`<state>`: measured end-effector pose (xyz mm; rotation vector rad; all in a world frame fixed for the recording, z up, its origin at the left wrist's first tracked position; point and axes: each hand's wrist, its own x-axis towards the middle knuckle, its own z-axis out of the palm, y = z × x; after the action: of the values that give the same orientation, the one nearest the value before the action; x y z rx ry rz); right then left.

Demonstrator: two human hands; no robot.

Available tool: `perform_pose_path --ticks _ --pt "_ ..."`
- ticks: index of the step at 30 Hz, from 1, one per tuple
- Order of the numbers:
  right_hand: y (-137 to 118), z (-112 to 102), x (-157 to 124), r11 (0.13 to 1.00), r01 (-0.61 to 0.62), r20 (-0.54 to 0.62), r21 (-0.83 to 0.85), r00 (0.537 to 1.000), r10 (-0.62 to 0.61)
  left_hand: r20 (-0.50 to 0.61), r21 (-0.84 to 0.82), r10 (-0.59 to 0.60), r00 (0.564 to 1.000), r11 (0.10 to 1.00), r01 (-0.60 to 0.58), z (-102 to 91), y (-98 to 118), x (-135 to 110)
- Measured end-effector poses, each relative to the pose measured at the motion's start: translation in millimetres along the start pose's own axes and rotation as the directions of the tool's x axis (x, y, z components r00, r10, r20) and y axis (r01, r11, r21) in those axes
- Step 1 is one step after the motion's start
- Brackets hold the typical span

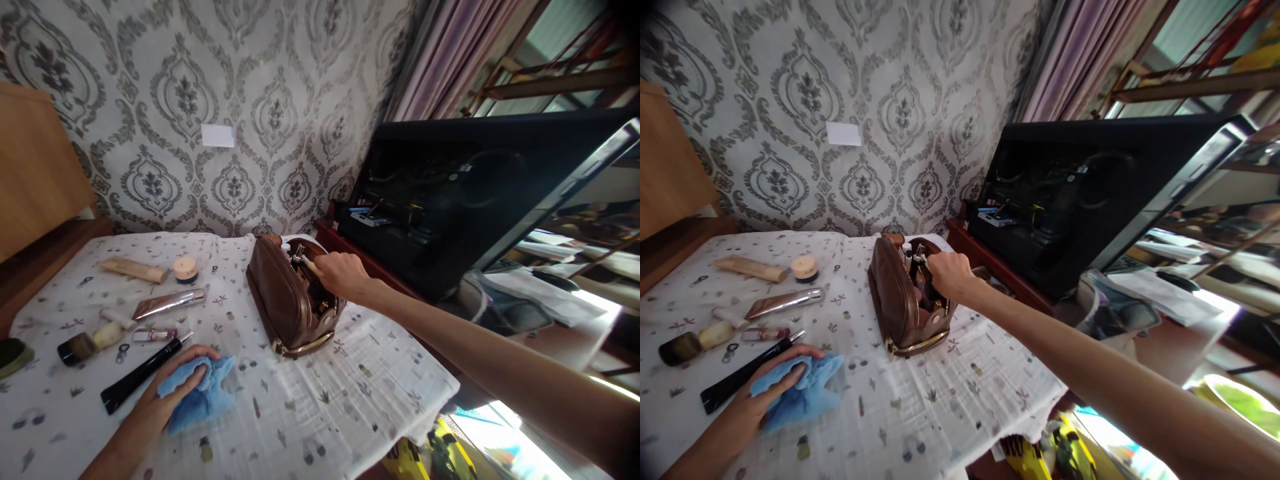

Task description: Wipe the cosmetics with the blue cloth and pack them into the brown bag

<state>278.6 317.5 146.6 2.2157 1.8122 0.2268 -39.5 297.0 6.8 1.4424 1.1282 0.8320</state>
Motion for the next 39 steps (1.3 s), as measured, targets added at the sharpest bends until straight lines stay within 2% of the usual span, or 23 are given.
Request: perform_pose_path --ticks 5,11,15,20,24,27,29,31,33,34,37,39 --pt "-1.6 7.8 5.0 0.998 0.013 -0.014 -0.062 1.0 -0.014 0.027 -0.024 -0.014 1.0 1.0 0.014 -1.9 -9.1 1.2" --pt "3.2 12.0 4.2 0.995 0.063 -0.01 -0.078 0.998 -0.064 0.053 -0.011 -0.001 0.999 1.0 0.002 -2.9 -10.1 0.4" --pt "4.5 10.2 0.4 0.989 0.117 0.015 -0.087 0.993 -0.117 0.076 -0.033 0.034 0.997 0.999 -0.031 -1.8 -11.6 -0.3" --pt "5.8 6.6 -2.6 0.97 0.21 0.072 -0.12 0.977 -0.203 0.14 -0.014 0.014 0.99 1.0 -0.012 -1.9 -16.1 2.0" --pt "8.0 5.0 -3.5 0.968 0.223 0.078 -0.116 0.973 -0.215 0.174 0.014 -0.004 0.985 1.0 0.001 -2.1 -16.6 2.1" --pt "8.5 1.8 -7.9 0.984 0.167 0.025 -0.067 0.986 -0.166 0.175 0.033 0.006 0.985 0.999 -0.012 -2.8 -18.9 2.2" --pt "6.7 0.5 -14.9 0.993 0.114 -0.05 -0.022 0.992 -0.115 0.146 0.035 0.019 0.989 0.999 -0.025 -3.1 -20.4 2.8" --pt "1.9 3.6 -25.2 0.991 0.125 -0.146 0.048 0.982 -0.117 0.142 0.031 0.022 0.99 0.999 -0.026 -2.6 -19.9 3.1" --pt "-6.8 13.3 -37.5 0.96 0.24 -0.259 0.142 0.945 -0.198 0.129 0.027 0.025 0.991 0.999 -0.028 -1.4 -16.9 2.8" --pt "-12.7 20.8 -43.7 0.928 0.323 -0.324 0.186 0.912 -0.253 0.123 0.028 0.028 0.992 0.999 -0.032 -0.7 -14.7 2.4" --pt "-36.1 48.8 -60.2 0.799 0.545 -0.518 0.256 0.775 -0.363 0.135 0.051 0.048 0.99 0.997 -0.055 0.2 -8.8 1.2" --pt "-54.7 68.0 -67.9 0.714 0.643 -0.592 0.275 0.699 -0.401 0.132 0.083 0.051 0.99 0.995 -0.062 -0.8 -6.8 0.9"
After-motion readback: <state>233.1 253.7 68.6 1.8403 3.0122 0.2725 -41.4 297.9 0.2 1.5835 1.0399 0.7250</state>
